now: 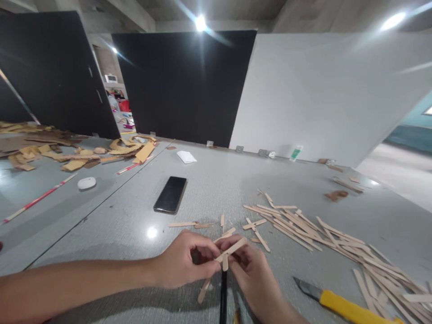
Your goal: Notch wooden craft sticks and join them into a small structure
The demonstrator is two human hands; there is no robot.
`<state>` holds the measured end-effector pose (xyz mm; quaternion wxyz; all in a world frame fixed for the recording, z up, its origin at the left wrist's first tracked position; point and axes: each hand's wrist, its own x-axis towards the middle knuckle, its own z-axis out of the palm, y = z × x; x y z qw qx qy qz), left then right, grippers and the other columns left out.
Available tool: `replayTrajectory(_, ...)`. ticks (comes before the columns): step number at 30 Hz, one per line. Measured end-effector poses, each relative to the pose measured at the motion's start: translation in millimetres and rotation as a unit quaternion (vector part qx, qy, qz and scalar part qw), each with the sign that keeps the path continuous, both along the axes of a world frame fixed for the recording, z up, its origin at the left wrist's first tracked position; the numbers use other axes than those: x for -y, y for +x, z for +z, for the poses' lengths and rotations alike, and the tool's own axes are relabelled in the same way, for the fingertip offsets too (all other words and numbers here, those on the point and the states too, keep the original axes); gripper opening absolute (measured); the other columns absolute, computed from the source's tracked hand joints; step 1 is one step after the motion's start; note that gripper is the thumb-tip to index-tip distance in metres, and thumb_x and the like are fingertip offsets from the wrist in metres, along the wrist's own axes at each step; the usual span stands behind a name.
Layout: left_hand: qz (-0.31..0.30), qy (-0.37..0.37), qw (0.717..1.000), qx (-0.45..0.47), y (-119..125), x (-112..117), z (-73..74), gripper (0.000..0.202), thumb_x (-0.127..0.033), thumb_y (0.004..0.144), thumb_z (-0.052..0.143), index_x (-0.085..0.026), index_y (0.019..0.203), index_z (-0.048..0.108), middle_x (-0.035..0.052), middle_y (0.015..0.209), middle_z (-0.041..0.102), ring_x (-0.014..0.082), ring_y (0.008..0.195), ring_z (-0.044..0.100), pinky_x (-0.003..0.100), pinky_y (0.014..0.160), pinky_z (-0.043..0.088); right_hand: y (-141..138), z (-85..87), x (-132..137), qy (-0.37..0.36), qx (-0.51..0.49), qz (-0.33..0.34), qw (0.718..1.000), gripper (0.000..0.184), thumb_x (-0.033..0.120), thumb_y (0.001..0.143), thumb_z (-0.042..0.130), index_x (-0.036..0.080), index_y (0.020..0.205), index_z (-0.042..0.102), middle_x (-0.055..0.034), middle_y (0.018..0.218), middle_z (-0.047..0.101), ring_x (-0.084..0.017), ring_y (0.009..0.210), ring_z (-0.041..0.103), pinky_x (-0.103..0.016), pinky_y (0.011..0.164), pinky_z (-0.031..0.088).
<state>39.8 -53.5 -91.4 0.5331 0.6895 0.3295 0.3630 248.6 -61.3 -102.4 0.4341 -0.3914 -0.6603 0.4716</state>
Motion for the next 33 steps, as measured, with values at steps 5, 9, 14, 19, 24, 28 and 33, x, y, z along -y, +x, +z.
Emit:
replayTrajectory(5, -0.003, -0.014, 1.0, 0.004, -0.7, 0.3, -1.3, 0.021, -0.033, 0.094, 0.073, -0.013, 0.094, 0.08, -0.0006, 0.068, 0.061, 0.0099, 0.06, 0.047, 0.022, 0.058, 0.036, -0.4, 0.8, -0.1, 0.017, 0.019, -0.018, 1.0, 0.016, 0.014, 0.092, 0.061, 0.021, 0.095, 0.074, -0.0052, 0.095, 0.078, -0.023, 0.09, 0.075, -0.031, 0.08, 0.057)
replayTrajectory(9, 0.006, -0.033, 0.999, 0.013, -0.9, -1.0, -2.3, 0.022, -0.035, 0.097, 0.069, -0.013, 0.095, 0.076, -0.0001, 0.07, 0.061, 0.0098, 0.058, 0.05, 0.021, 0.055, 0.038, -1.0, 0.6, -1.4, 0.024, 0.044, -0.037, 0.998, 0.012, 0.019, 0.094, 0.063, 0.022, 0.091, 0.075, -0.0024, 0.081, 0.076, -0.021, 0.074, 0.069, -0.03, 0.072, 0.053)
replayTrajectory(14, 0.006, -0.059, 0.998, 0.024, 0.1, -2.5, -0.9, 0.024, -0.036, 0.098, 0.069, -0.015, 0.087, 0.069, -0.0033, 0.065, 0.055, 0.0092, 0.055, 0.052, 0.019, 0.053, 0.044, -1.3, 5.3, 0.3, 0.022, 0.055, -0.027, 0.998, 0.016, 0.027, 0.099, 0.063, 0.023, 0.088, 0.073, -0.0027, 0.083, 0.077, -0.022, 0.08, 0.07, -0.03, 0.076, 0.051)
replayTrajectory(19, -0.002, -0.069, 0.997, 0.041, 1.8, -2.7, 1.5, 0.028, -0.039, 0.1, 0.065, -0.013, 0.1, 0.075, 0.0013, 0.072, 0.065, 0.0081, 0.053, 0.053, 0.019, 0.052, 0.045, -1.3, 7.7, 1.0, 0.015, 0.05, -0.03, 0.998, 0.024, 0.034, 0.105, 0.057, 0.023, 0.088, 0.069, -0.0002, 0.077, 0.067, -0.019, 0.072, 0.062, -0.027, 0.067, 0.046)
replayTrajectory(24, -0.001, -0.072, 0.996, 0.049, 1.6, -4.1, 1.2, 0.03, -0.04, 0.101, 0.066, -0.013, 0.106, 0.077, 0.0033, 0.075, 0.069, 0.0076, 0.052, 0.053, 0.018, 0.052, 0.045, -0.7, 1.8, 1.1, -0.015, 0.036, -0.028, 0.999, 0.031, 0.043, 0.11, 0.051, 0.023, 0.09, 0.065, 0.0027, 0.073, 0.058, -0.015, 0.059, 0.046, -0.026, 0.054, 0.036)
replayTrajectory(28, -0.001, -0.068, 0.997, 0.048, 2.5, -3.1, -2.0, 0.029, -0.041, 0.1, 0.067, -0.014, 0.101, 0.077, 0.0034, 0.074, 0.07, 0.0078, 0.053, 0.055, 0.018, 0.052, 0.045, -0.1, -0.7, 2.6, -0.04, 0.027, -0.016, 0.999, 0.037, 0.049, 0.111, 0.048, 0.023, 0.09, 0.063, 0.0038, 0.071, 0.056, -0.012, 0.054, 0.039, -0.025, 0.049, 0.03)
replayTrajectory(33, 0.032, -0.054, 0.997, 0.053, 0.1, -6.2, 1.2, 0.044, -0.054, 0.102, 0.061, -0.012, 0.096, 0.075, 0.0041, 0.071, 0.069, 0.0086, 0.05, 0.056, 0.02, 0.05, 0.042, -1.1, 0.8, 4.1, -0.046, 0.015, -0.018, 0.999, 0.041, 0.057, 0.11, 0.049, 0.022, 0.092, 0.061, 0.0034, 0.07, 0.06, -0.01, 0.05, 0.037, -0.024, 0.046, 0.027)
